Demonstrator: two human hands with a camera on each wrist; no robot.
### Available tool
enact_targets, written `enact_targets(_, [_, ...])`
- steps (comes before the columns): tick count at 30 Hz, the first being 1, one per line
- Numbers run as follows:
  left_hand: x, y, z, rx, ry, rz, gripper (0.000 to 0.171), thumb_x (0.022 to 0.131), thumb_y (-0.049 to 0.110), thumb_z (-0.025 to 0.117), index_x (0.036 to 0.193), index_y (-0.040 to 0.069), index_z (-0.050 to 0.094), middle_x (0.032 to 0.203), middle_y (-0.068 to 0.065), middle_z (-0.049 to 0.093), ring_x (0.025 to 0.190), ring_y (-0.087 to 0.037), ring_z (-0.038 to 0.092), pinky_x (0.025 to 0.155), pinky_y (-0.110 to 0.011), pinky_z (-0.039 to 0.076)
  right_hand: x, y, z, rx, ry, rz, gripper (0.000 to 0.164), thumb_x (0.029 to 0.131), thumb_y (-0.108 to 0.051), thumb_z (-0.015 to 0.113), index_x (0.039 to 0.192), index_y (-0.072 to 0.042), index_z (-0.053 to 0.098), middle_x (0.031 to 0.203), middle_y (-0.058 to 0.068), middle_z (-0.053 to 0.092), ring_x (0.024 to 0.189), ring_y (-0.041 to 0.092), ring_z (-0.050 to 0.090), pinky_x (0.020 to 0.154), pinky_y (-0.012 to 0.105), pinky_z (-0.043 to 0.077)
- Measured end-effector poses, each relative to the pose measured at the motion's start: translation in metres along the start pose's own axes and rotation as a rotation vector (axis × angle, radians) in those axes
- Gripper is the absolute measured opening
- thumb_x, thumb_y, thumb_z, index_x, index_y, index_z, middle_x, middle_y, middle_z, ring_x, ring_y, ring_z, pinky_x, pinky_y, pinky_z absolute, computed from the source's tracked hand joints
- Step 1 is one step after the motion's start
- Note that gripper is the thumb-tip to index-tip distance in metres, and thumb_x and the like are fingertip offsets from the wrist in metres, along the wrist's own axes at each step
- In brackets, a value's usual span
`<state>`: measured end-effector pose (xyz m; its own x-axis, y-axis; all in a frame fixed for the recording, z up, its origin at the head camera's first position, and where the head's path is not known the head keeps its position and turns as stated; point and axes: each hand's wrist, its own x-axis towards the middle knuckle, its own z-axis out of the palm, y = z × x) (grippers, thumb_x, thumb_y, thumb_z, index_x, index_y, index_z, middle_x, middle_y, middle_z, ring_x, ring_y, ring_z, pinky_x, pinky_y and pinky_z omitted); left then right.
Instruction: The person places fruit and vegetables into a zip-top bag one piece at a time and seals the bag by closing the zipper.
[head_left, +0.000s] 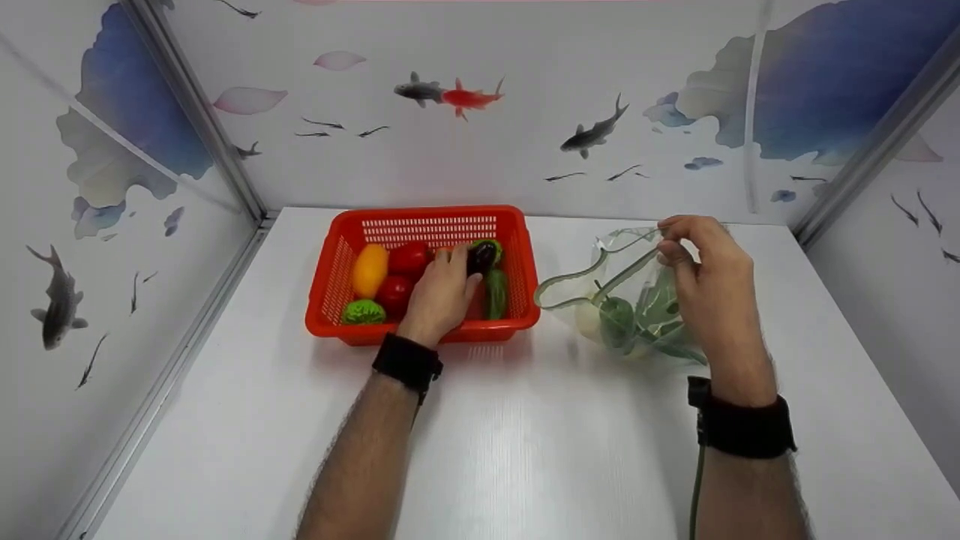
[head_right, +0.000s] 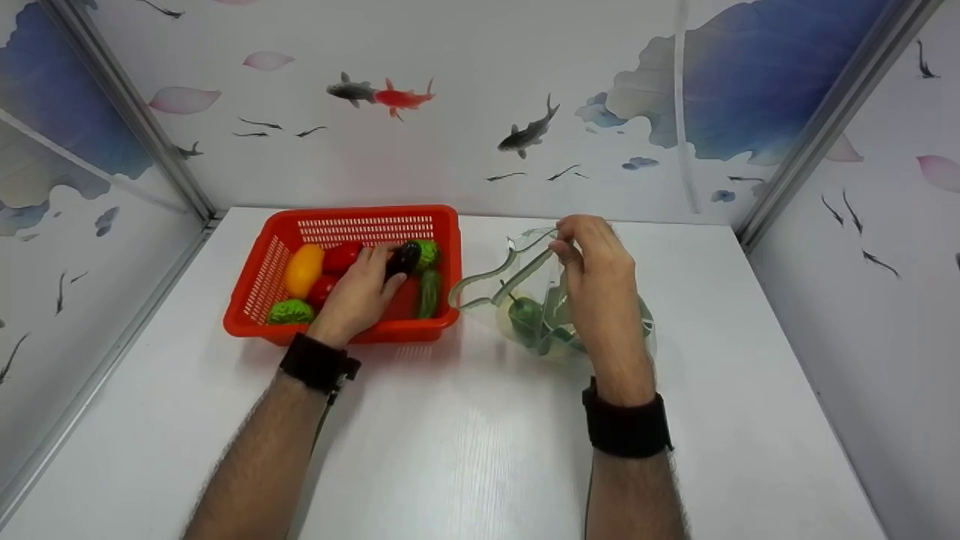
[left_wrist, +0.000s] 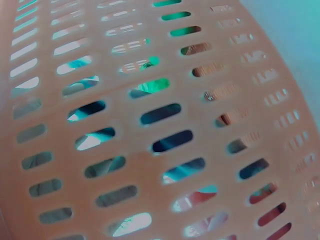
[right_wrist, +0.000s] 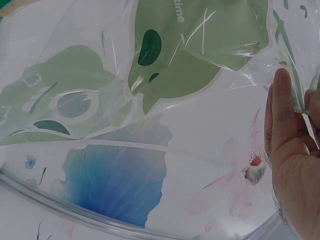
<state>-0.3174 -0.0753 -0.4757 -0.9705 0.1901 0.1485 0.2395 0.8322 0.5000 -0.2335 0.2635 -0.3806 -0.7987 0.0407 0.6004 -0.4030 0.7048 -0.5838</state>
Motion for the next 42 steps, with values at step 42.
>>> enact_targets(42, [-0.022,0.058,-0.039,-0.156,0.566,0.620,0.053,0.117,0.016,0.073,0.161,0.013,0.044,0.150,-0.021,0.071,0.137,-0.038,0.074,0.122,-0.047,0.065,0.001,0.004,0.004,-0.014,0.021,-0.032,0.014,0.112,-0.008,0.073,0.111,0.005,0.068,0.136,0.023,0.080,0.135,0.042,0.076,0.090,-0.003,0.042])
